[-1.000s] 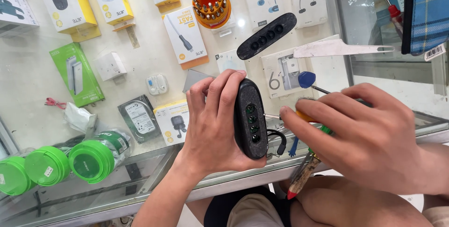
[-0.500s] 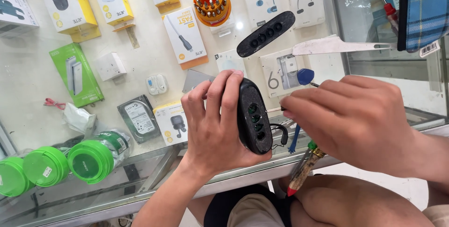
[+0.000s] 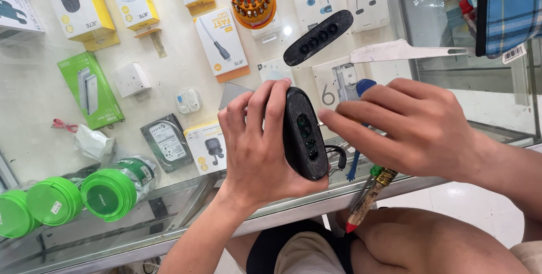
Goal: Repairing a small electronic device by disassembling it with a screwdriver and cleaning it with a brush
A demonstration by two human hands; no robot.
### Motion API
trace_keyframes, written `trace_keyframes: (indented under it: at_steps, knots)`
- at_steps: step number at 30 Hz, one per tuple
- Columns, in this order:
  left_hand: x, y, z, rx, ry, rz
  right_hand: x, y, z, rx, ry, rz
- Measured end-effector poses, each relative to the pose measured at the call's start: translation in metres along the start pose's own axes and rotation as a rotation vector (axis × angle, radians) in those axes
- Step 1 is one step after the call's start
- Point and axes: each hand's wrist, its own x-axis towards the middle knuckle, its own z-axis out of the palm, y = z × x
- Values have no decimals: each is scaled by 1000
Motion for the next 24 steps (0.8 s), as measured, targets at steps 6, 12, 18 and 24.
trace_keyframes:
  at_steps: [6, 12, 18, 24]
  knots:
    - [3, -2, -1, -6, -23, -14, 7, -10, 9, -252, 60, 92]
    - [4, -3, -3, -14, -50, -8, 3, -19, 17, -217, 124, 170]
    - [2, -3, -5, -86, -62, 3, 0, -31, 20, -341, 162, 177]
    - [-1, -1, -4, -19, 13, 45, -3, -39, 21, -127, 97, 427]
